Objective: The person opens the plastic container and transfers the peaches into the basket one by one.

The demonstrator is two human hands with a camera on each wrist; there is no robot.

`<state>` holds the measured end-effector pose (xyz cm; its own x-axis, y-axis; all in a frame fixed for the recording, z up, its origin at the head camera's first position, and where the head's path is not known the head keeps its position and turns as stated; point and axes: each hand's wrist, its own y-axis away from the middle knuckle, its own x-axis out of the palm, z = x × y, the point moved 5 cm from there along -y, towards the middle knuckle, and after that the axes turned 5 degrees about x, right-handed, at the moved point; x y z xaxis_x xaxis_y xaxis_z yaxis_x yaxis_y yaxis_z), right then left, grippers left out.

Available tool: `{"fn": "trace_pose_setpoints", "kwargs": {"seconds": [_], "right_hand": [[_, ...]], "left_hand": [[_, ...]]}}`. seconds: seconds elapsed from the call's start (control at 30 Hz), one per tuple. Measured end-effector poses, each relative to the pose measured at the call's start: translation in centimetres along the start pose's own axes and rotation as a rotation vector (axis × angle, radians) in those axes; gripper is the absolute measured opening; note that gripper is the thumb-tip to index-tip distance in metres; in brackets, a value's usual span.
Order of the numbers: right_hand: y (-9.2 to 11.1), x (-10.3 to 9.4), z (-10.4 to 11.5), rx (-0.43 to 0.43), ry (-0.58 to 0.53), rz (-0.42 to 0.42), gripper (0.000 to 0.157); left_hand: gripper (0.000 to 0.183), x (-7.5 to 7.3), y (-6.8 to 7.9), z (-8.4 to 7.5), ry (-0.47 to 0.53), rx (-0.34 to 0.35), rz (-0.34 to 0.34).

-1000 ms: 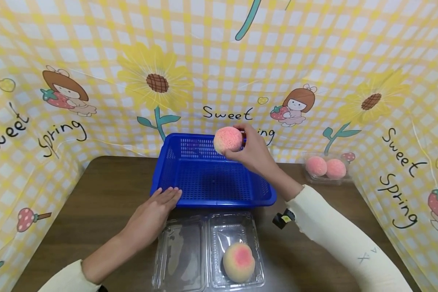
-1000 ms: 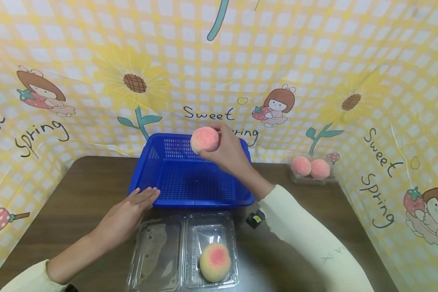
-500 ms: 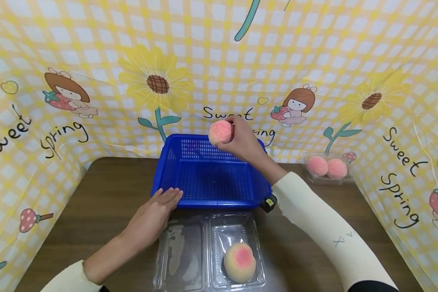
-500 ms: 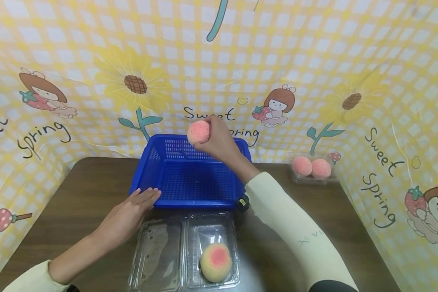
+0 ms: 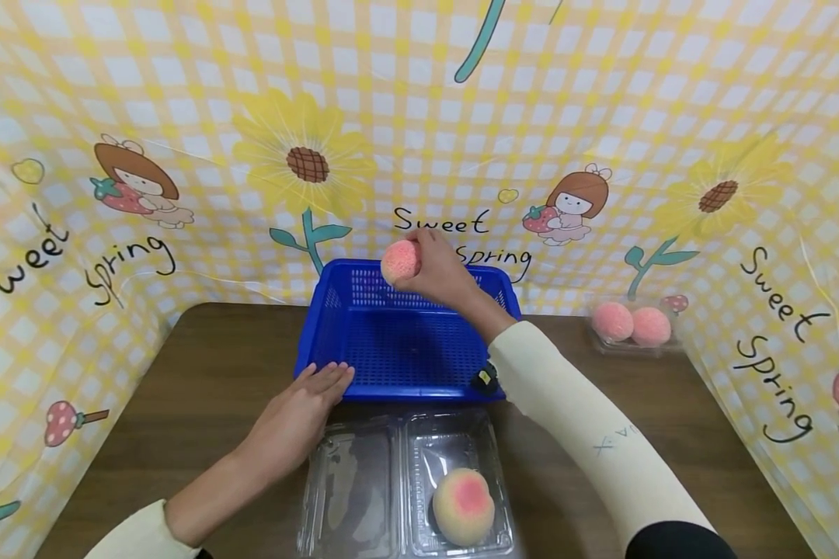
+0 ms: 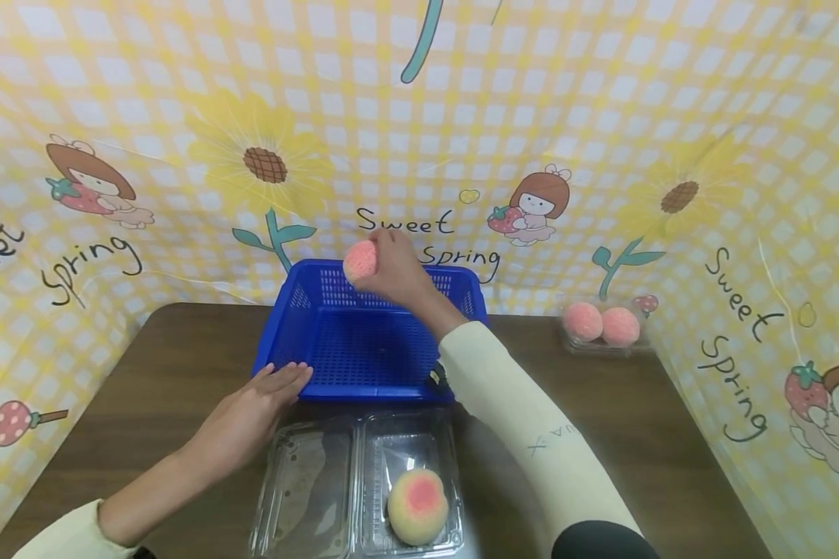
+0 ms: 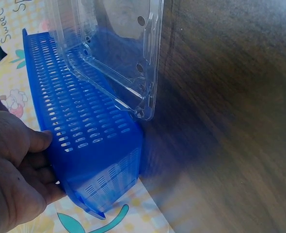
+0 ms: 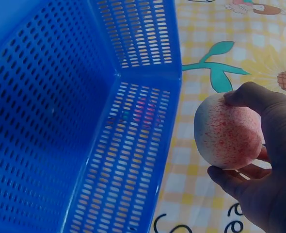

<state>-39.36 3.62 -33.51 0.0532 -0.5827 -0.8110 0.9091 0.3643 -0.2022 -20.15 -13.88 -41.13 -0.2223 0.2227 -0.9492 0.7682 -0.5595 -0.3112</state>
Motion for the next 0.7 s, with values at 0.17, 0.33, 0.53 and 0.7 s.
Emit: {"fn": "trace_pose_setpoints", "kwargs": {"seconds": [0.17,0.33,0.53,0.7], "right_hand": [[-0.6,1.5,1.3,-0.045,0.087,0.059,0.076],[-1.7,2.7,2.2,-0.071,0.191,0.121,0.077],[-3.0,4.3,1.5,-0.067,0.308,0.165,0.073],[-3.7,5.8,1.6,-0.121,0.369,0.206,0.069]], "left_hand": [[0.044,0.0,0.1,0.0,-0.002,-0.010,-0.003],[0.044,-0.1,0.0,0.1,-0.002,-0.013,-0.002],[0.045,0.1,-0.1,0.0,0.001,-0.017,0.007],[0.046,0.2,-0.1,0.0,-0.011,-0.009,0.018]]}}
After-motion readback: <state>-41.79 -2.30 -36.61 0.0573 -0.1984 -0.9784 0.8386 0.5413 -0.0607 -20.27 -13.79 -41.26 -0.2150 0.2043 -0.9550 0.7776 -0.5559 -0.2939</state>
